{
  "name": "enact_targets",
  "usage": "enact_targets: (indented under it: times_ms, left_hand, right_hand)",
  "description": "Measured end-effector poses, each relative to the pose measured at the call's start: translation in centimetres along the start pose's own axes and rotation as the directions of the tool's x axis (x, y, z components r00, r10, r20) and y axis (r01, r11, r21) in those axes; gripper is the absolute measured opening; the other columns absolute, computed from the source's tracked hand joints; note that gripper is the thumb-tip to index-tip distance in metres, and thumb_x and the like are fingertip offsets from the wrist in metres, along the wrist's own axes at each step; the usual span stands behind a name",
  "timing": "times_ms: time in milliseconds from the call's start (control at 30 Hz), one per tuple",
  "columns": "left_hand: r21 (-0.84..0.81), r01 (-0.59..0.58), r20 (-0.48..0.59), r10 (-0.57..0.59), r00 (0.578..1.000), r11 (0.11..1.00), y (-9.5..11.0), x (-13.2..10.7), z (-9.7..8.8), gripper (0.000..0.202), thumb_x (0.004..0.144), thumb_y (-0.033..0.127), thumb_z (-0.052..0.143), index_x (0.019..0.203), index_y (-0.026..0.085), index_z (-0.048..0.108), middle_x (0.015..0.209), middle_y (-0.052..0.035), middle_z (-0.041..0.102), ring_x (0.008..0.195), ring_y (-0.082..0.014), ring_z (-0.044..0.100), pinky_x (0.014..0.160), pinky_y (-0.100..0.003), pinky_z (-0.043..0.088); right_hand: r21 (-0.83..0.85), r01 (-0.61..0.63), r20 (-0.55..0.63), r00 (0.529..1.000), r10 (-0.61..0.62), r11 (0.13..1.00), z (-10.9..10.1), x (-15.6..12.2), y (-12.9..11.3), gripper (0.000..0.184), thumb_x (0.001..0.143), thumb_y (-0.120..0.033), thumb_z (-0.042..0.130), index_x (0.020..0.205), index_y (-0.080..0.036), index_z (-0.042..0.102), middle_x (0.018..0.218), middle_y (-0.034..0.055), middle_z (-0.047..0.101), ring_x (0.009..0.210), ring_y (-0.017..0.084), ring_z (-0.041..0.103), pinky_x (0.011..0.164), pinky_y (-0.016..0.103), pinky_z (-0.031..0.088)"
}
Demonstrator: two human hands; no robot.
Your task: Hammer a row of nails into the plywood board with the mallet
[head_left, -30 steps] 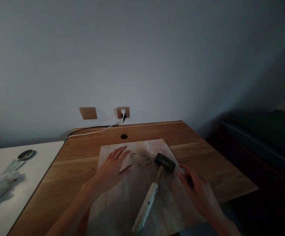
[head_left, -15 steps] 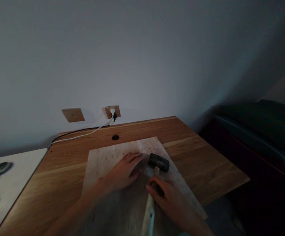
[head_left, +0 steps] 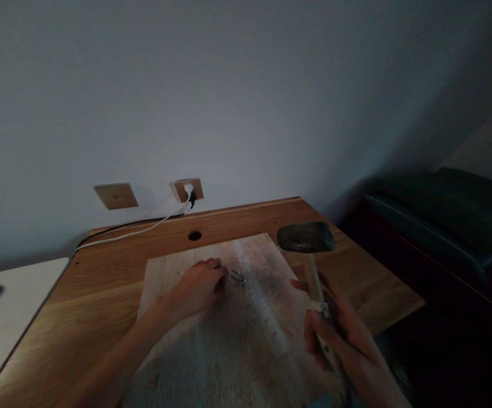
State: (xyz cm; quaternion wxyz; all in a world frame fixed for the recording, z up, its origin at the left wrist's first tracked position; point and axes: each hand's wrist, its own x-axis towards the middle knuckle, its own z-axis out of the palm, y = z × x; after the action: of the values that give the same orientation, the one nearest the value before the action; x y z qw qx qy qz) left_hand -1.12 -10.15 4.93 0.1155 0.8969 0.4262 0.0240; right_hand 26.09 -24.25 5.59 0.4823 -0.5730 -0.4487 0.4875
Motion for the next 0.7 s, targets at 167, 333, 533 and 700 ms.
enact_targets:
  times_ms: [167, 333, 533, 700]
  left_hand:
    - [-0.137, 0.014, -0.087, -0.026, 0.996, 0.991, -0.4, 1.1, -0.9, 0.018, 0.085, 0.013, 0.061, 0.098, 0.021, 0.071, 0.091, -0.0049, 0.074, 0.087, -0.0234, 0.07, 0.083, -0.035, 0.053]
    - [-0.409, -0.065, -0.232, -0.034, 0.972, 0.91, -0.6, 5.5, -0.6, 0.023, 0.093, 0.018, 0.059, 0.11, 0.02, 0.075, 0.093, -0.0053, 0.079, 0.086, -0.0202, 0.073, 0.083, -0.031, 0.055]
    - [-0.514, -0.105, -0.261, -0.038, 0.964, 0.851, -0.3, 10.4, 1.8, 0.017, 0.087, 0.016, 0.064, 0.098, 0.02, 0.076, 0.094, -0.003, 0.082, 0.085, -0.019, 0.075, 0.082, -0.03, 0.058]
    - [-0.484, -0.106, -0.26, -0.027, 0.965, 0.869, 0.2, 11.6, 3.0, 0.023, 0.084, 0.009, 0.061, 0.098, 0.019, 0.078, 0.096, -0.0052, 0.081, 0.088, -0.0204, 0.075, 0.088, -0.033, 0.058]
  right_hand:
    - [-0.179, -0.065, 0.047, 0.996, 0.074, 0.982, -1.7, 1.4, -1.3, 0.065, 0.096, -0.073, 0.052, 0.14, -0.025, 0.053, 0.06, -0.0078, 0.056, 0.032, 0.008, 0.037, 0.029, 0.019, 0.029]
    - [-0.555, 0.03, 0.068, 0.998, 0.009, 0.831, -2.1, 3.4, 0.2, 0.054, 0.101, -0.061, 0.047, 0.132, -0.02, 0.062, 0.053, -0.0046, 0.06, 0.046, 0.02, 0.063, 0.048, 0.03, 0.049]
    - [-0.673, 0.14, 0.101, 0.99, -0.097, 0.726, -2.8, 4.5, 2.1, 0.041, 0.102, -0.047, 0.05, 0.129, -0.022, 0.069, 0.111, 0.0118, 0.082, 0.107, 0.034, 0.077, 0.091, 0.045, 0.057]
    - [-0.67, 0.071, 0.013, 0.996, -0.084, 0.739, -3.8, 4.2, 1.9, 0.043, 0.099, -0.05, 0.052, 0.125, -0.021, 0.072, 0.084, 0.0072, 0.08, 0.091, 0.033, 0.079, 0.074, 0.04, 0.06]
